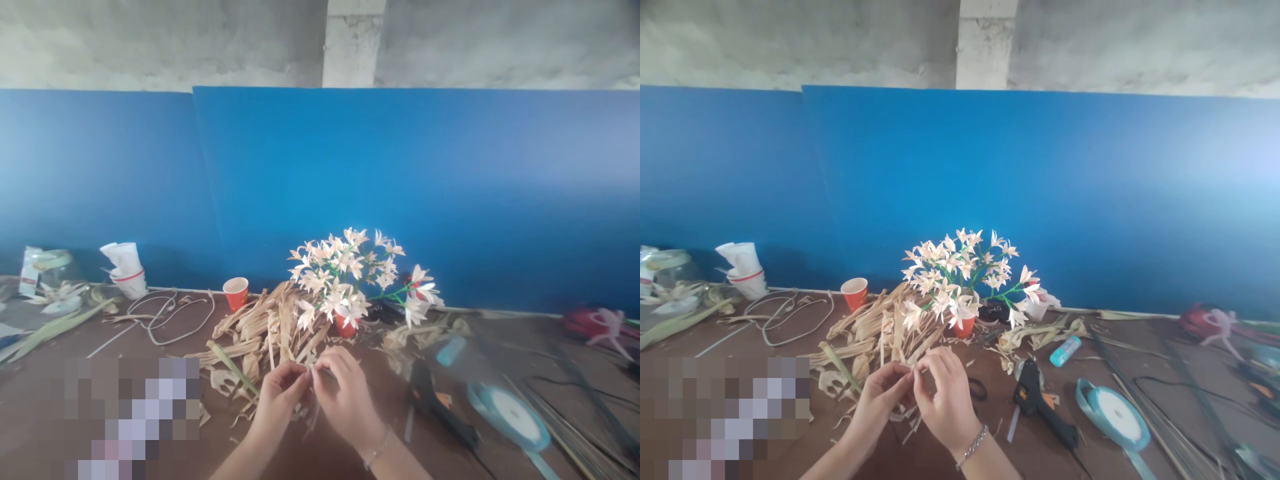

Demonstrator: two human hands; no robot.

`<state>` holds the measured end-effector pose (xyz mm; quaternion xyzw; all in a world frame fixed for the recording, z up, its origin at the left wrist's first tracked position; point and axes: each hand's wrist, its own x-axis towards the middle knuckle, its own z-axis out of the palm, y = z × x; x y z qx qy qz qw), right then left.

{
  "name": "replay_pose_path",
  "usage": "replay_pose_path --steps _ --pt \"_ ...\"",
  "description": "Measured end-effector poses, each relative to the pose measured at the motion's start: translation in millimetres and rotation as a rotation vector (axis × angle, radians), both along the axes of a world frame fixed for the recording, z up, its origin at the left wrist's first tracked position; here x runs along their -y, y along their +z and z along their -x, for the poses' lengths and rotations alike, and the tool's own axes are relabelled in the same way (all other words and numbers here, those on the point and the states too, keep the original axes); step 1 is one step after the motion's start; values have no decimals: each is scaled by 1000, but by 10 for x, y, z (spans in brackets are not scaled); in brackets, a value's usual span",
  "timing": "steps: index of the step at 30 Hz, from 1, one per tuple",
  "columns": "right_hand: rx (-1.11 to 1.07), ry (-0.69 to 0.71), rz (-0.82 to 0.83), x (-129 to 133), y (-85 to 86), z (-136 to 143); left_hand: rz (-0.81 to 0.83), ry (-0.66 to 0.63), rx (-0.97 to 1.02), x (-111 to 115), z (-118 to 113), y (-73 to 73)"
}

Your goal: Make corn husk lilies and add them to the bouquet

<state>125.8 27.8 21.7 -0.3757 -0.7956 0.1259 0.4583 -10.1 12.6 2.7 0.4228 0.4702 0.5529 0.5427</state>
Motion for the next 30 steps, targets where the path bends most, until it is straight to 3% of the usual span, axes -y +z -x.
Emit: replay_pose_path --steps 6,10,15,20,30 --pt "-202 36 94 0 -9 6 -57 74 -71 18 27 -14" --pt "-296 -14 444 2 67 44 -100 133 -117 54 25 22" --pt "-348 135 743 -19 93 83 -217 113 -171 60 40 17" --pt "-396 160 785 -38 78 80 -335 91 -234 48 56 -15" --pt "-253 108 775 -2 194 41 -459 153 -501 76 60 6"
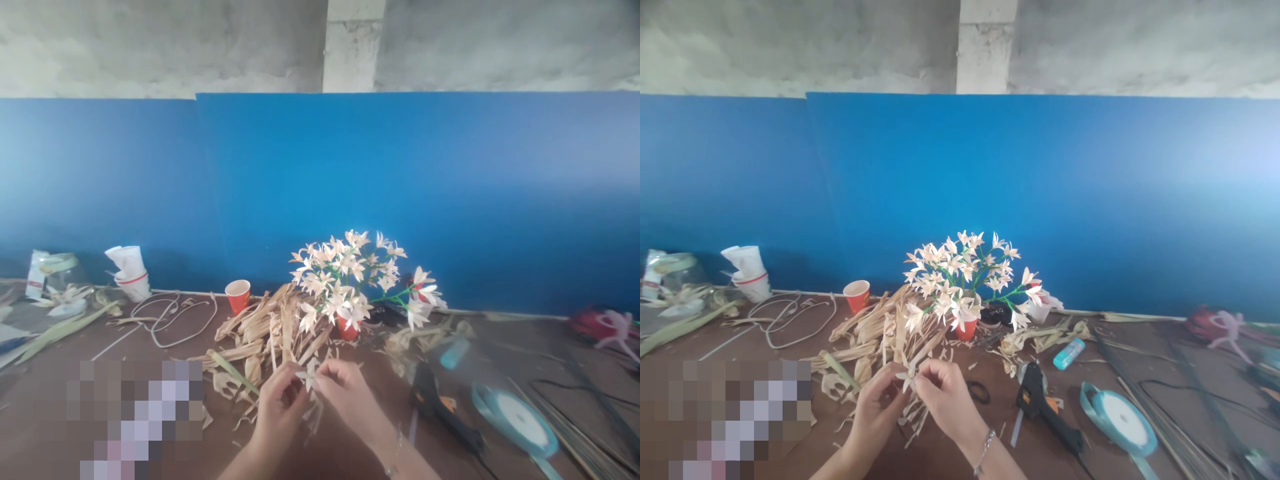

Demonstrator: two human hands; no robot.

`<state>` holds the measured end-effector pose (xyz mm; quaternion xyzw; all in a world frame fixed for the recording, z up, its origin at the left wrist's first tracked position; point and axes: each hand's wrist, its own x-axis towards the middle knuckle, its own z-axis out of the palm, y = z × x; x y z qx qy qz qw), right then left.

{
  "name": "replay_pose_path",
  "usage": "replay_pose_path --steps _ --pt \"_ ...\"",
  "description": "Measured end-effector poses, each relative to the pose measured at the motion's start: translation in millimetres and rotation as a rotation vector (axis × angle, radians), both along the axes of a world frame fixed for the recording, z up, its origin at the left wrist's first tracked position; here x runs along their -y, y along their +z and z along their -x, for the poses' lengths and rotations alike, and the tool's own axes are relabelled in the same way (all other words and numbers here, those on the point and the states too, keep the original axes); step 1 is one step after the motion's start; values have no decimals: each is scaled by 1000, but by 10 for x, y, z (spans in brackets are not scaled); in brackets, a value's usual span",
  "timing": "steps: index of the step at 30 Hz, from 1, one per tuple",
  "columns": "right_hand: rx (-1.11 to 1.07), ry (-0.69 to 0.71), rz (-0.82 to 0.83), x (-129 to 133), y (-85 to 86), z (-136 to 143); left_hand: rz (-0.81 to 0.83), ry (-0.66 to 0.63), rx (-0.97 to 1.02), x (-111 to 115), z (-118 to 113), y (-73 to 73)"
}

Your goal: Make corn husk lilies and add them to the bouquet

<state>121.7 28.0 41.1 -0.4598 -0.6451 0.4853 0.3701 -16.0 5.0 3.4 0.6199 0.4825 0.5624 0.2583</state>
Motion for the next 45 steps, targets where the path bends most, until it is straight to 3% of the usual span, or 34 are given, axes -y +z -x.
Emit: replay_pose_path --steps 12,26,37,45 --pt "54 19 80 -12 77 -31 -96 -8 -45 -14 6 6" --pt "-42 56 87 -6 98 -49 -213 27 -4 21 9 51" --pt "-86 68 106 -8 86 -49 -147 -8 34 -2 23 13" --pt "-80 66 84 -10 68 -54 -180 0 12 33 21 82"
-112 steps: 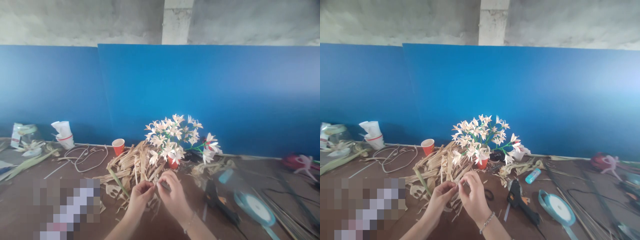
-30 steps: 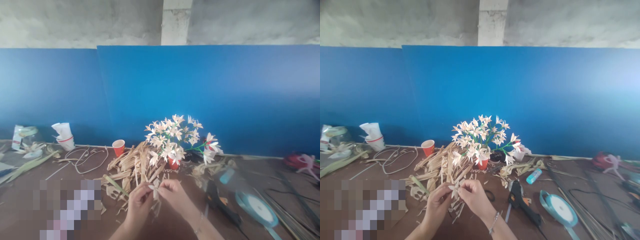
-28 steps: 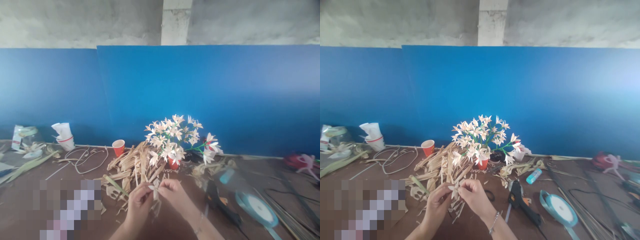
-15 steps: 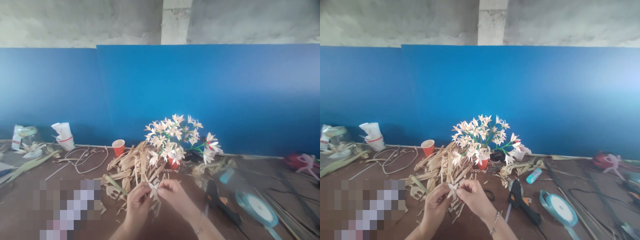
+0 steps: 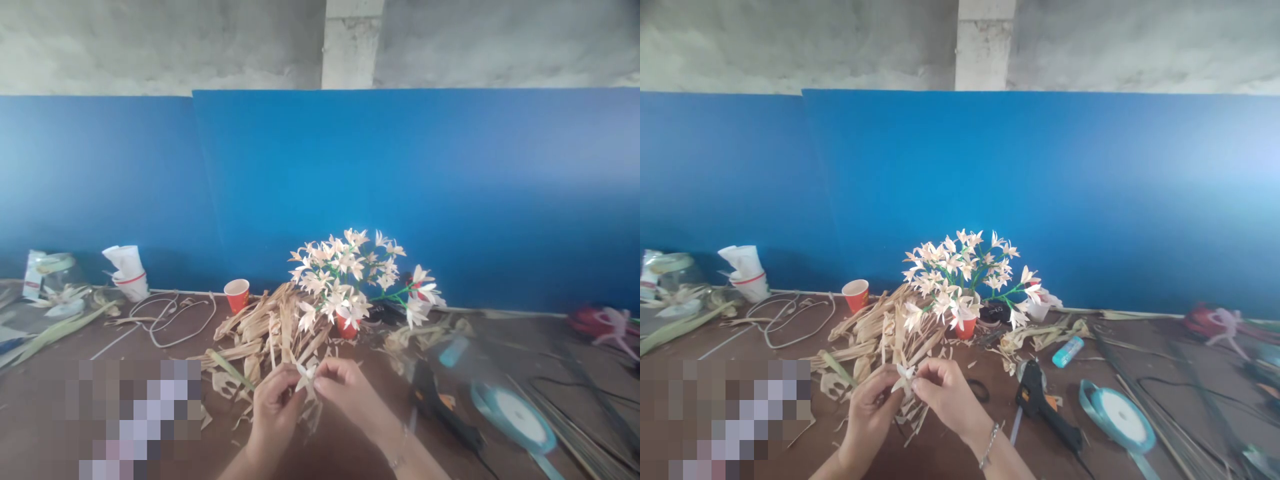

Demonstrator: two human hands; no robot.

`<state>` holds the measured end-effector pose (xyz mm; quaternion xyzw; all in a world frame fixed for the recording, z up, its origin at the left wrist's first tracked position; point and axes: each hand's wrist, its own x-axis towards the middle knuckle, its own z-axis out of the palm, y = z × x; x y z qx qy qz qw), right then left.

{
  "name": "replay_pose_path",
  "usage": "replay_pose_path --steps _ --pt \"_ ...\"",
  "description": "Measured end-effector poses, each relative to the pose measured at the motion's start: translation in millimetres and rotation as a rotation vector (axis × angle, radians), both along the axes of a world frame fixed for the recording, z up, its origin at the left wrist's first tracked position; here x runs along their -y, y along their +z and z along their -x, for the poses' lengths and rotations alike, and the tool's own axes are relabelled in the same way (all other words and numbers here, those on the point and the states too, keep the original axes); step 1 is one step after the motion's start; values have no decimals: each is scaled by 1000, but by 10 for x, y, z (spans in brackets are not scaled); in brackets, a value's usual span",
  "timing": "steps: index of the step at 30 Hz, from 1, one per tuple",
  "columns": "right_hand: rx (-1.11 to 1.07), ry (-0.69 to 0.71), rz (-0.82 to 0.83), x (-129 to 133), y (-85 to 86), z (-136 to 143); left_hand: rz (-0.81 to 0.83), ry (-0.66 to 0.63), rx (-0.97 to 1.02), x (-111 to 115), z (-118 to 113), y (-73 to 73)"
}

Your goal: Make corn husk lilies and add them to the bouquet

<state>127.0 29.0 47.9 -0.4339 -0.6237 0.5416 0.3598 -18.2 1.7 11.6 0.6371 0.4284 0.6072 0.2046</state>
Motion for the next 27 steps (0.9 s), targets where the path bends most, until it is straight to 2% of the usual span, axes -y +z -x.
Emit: replay_pose_path --steps 8,15,21,27 --pt "17 -54 -23 11 90 -4 -16 -7 -70 -8 -8 -13" --pt "6 -65 -49 11 75 -5 -19 -25 -60 -14 -12 -35" --pt "-2 -107 -37 9 107 -1 5 -28 -83 4 -30 7" --pt "22 -130 -39 -5 67 17 10 -38 -81 6 -27 12"
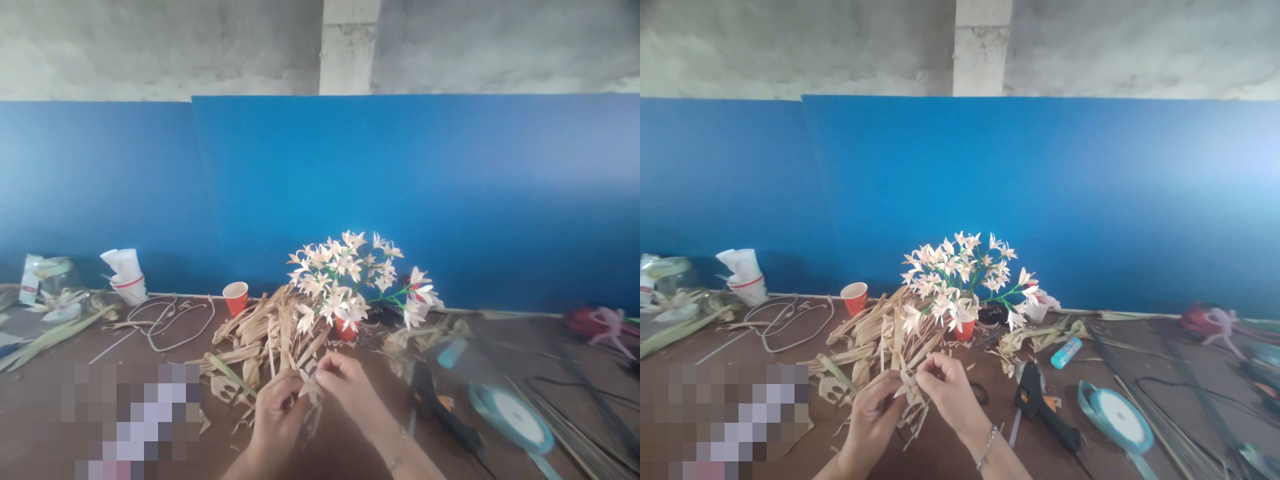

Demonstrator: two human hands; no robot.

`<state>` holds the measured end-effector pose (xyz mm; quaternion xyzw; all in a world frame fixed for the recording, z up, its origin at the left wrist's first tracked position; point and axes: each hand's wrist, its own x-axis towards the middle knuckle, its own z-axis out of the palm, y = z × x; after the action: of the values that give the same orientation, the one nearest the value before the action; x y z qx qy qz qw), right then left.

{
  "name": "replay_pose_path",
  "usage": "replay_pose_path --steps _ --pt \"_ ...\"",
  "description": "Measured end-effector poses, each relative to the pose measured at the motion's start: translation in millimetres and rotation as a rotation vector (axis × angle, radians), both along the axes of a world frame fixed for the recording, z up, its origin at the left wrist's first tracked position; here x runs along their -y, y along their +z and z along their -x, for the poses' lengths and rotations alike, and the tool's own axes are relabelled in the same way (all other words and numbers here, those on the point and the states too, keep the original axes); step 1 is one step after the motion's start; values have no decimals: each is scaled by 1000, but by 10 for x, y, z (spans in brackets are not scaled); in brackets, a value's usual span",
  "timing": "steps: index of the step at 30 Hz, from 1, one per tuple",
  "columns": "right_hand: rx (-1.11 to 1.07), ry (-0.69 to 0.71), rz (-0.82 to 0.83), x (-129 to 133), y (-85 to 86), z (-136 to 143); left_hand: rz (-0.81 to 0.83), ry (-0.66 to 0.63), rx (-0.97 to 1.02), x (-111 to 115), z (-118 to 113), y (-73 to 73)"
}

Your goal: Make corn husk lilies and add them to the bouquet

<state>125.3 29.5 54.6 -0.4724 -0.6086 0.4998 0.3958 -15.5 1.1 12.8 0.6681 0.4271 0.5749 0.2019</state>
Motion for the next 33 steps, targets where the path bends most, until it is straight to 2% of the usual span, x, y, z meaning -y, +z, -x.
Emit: replay_pose_path --steps 7,14,18,21,25,30,33 --pt "-21 24 17 -40 -79 -4 -15 26 -25 -19 17 -54" --pt "-34 130 56 -24 -119 5 -59 91 29 -18 4 6" --pt "-60 108 28 5 -99 36 -75 100 29 -20 -6 -2" --pt "-55 93 67 3 -76 37 -74 114 30 -42 -4 -22" --pt "-80 143 128 24 -58 55 -133 155 9 -79 16 -41" --pt "-150 60 189 66 -99 120 -221 180 -20 -85 32 -37" --pt "-171 59 222 56 -138 129 -217 162 0 -82 37 -35"
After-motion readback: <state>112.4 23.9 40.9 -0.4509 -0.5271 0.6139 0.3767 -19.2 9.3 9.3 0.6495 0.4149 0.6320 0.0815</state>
